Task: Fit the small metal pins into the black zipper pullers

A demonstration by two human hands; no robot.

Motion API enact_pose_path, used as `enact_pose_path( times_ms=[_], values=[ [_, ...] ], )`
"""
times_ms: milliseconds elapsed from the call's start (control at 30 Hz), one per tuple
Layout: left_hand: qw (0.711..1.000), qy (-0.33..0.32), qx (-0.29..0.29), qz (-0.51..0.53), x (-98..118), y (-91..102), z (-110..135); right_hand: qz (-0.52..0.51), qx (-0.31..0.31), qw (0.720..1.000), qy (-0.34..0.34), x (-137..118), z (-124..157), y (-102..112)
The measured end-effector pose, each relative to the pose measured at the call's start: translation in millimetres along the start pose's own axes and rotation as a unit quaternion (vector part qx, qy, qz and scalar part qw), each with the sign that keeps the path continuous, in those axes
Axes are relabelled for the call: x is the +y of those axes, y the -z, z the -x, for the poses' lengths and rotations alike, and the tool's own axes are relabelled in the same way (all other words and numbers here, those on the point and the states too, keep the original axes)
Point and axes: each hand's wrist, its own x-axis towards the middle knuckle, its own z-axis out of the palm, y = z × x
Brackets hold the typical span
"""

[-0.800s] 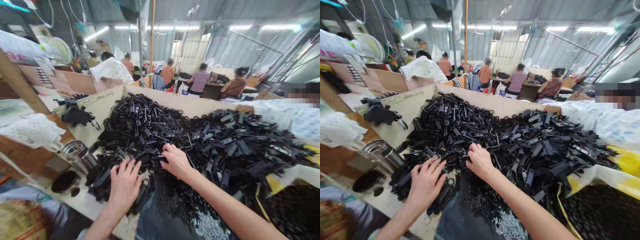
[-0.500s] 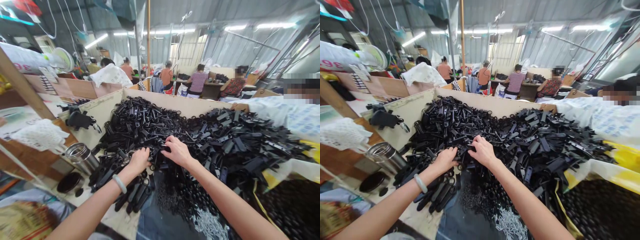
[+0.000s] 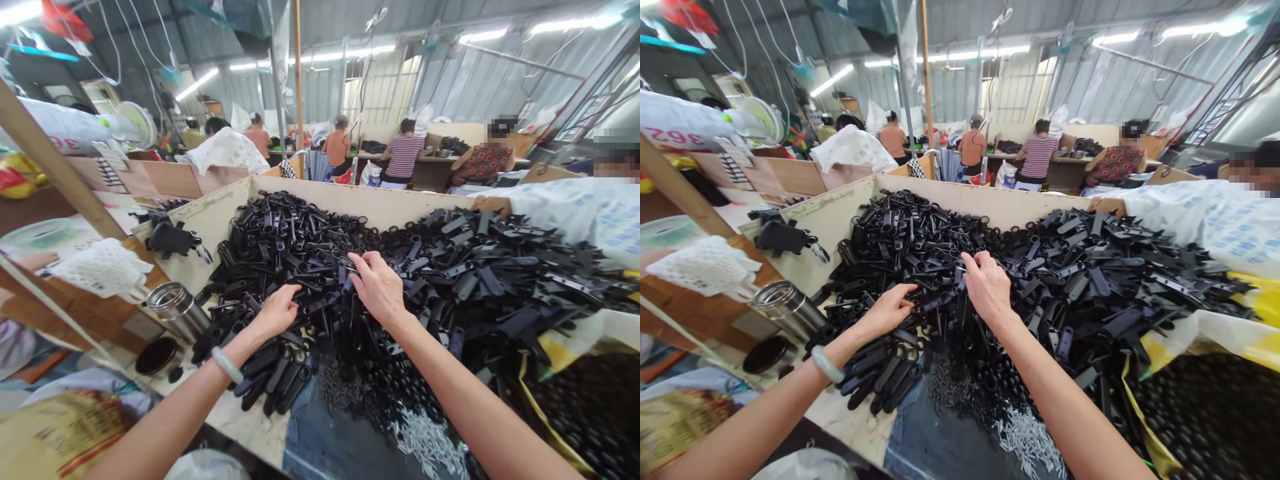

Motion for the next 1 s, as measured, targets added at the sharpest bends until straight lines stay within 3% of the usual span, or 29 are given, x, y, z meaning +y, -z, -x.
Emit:
enact_pose_path(
  times_ms=[100,200,267,467,567,667,800,900,1000],
  values=[
    [1.0,0.0,-0.006,-0.021,-4.6,3.1,27.7,-0.033,-0.049,0.995,0.081,-20.4,11.6,-0.2],
    [0.998,-0.007,-0.029,-0.053,-0.7,-4.3,47.7,-0.064,-0.118,0.977,0.163,-46.5,24.8,-15.1],
    [0.997,-0.012,-0.031,-0.072,2.6,-10.9,51.8,-0.076,-0.149,0.969,0.184,-59.5,31.4,-28.5],
    [0.993,-0.068,-0.022,-0.096,-0.4,-17.5,37.3,-0.09,-0.184,0.966,0.157,-64.1,34.8,-46.3],
    [0.988,-0.12,-0.002,-0.098,-10.0,-6.5,37.4,-0.096,-0.185,0.969,0.131,-57.3,31.3,-42.7],
    [0.984,-0.138,0.046,-0.103,-22.3,11.4,55.5,-0.096,-0.189,0.971,0.113,-54.9,28.3,-41.1],
    [0.98,-0.047,0.145,-0.126,-32.6,17.4,102.6,-0.088,-0.213,0.965,0.123,-68.6,25.1,-49.6],
    [0.961,0.045,0.238,-0.134,-28.2,-4.4,134.0,-0.068,-0.248,0.954,0.157,-89.4,21.4,-62.6],
    [0.956,0.097,0.256,-0.108,-19.1,-31.5,147.6,-0.032,-0.272,0.946,0.176,-108.5,15.9,-74.5]
  ],
)
